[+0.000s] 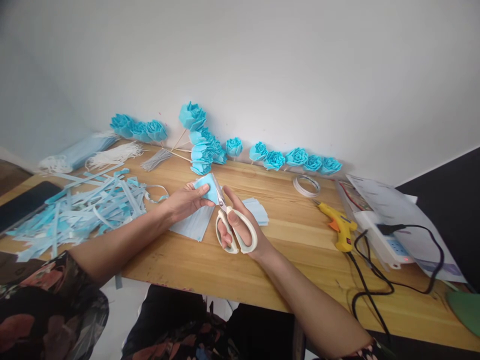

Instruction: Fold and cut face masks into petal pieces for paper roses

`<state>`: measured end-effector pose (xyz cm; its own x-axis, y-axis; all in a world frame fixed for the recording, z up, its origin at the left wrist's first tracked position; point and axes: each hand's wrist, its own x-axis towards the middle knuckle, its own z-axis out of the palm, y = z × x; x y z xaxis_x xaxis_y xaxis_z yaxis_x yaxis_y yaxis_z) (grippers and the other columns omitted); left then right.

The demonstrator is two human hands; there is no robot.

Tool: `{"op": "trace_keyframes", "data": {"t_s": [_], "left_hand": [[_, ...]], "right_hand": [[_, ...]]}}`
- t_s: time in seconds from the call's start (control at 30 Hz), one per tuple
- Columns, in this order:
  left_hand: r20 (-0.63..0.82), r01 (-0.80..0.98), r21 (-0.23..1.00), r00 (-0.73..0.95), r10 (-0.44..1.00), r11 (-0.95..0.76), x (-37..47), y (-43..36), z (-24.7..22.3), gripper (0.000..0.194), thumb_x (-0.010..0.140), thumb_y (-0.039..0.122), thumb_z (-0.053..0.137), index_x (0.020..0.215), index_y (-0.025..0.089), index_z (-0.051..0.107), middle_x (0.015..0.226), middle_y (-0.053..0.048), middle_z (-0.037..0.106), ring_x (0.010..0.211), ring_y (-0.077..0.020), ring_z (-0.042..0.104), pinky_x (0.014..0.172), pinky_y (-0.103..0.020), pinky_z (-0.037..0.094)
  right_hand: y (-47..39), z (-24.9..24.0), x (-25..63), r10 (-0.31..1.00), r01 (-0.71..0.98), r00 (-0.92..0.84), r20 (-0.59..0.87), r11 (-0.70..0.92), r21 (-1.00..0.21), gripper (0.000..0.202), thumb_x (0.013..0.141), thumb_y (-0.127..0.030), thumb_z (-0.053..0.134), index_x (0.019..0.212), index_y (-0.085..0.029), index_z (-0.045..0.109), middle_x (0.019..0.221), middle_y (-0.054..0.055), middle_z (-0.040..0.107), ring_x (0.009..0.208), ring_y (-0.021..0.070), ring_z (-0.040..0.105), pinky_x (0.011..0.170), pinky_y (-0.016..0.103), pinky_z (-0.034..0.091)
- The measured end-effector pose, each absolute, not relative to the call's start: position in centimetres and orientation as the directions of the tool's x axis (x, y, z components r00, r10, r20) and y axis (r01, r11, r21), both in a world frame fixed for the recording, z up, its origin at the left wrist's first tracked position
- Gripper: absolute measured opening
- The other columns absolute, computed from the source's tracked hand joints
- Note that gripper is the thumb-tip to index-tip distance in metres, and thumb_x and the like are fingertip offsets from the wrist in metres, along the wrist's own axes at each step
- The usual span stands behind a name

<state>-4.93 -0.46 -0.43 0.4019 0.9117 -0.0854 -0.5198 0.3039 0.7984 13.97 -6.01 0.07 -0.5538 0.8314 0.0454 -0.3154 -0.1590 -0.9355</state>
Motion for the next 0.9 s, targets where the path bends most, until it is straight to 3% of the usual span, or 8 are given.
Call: {"op": "trace_keyframes", "data": {"t_s": [0.2,0.5,0.9], "left_hand": [[-0.071,-0.514,0.809,0.396,0.916,0.285,-5.1,-0.2,-0.7,0.03,0.07,0.033,0.084,0.085,0.01,0.072,0.078,-0.005,0.073,0.069,-0.0139,0.069,0.064,-0.025,0.06],[-0.01,-0.479,0.852,0.386,0.922,0.21,-5.3,-0.3,-0.4,0.036,0.068,0.041,0.084,0.085,0.011,0.073,0.078,-0.006,0.073,0.071,-0.0148,0.069,0.067,-0.026,0.058],[0.004,-0.385,0.9,0.479,0.878,0.206,-4.4,-1.3,-0.3,0.036,0.071,0.042,0.081,0.084,0.01,0.074,0.08,-0.008,0.073,0.073,-0.0146,0.066,0.069,-0.027,0.057]], "right_hand": [[-6.0,0.3,14.1,0.839,-0.29,-0.544,-0.008,-0.197,-0.936,0.085,0.086,-0.056,0.063,0.154,-0.024,0.023,0.057,-0.007,0.054,0.039,0.0084,0.041,0.039,0.023,0.043],[-6.0,0.1,14.3,0.759,-0.3,-0.649,0.055,-0.19,-0.935,0.082,0.092,-0.061,0.05,0.156,-0.025,0.014,0.067,-0.002,0.057,0.054,0.0123,0.049,0.059,0.031,0.051],[-6.0,-0.1,14.1,0.79,-0.315,-0.606,0.093,-0.131,-0.94,0.082,0.092,-0.062,0.048,0.156,-0.026,0.012,0.067,-0.002,0.057,0.057,0.0141,0.051,0.06,0.032,0.051]]}}
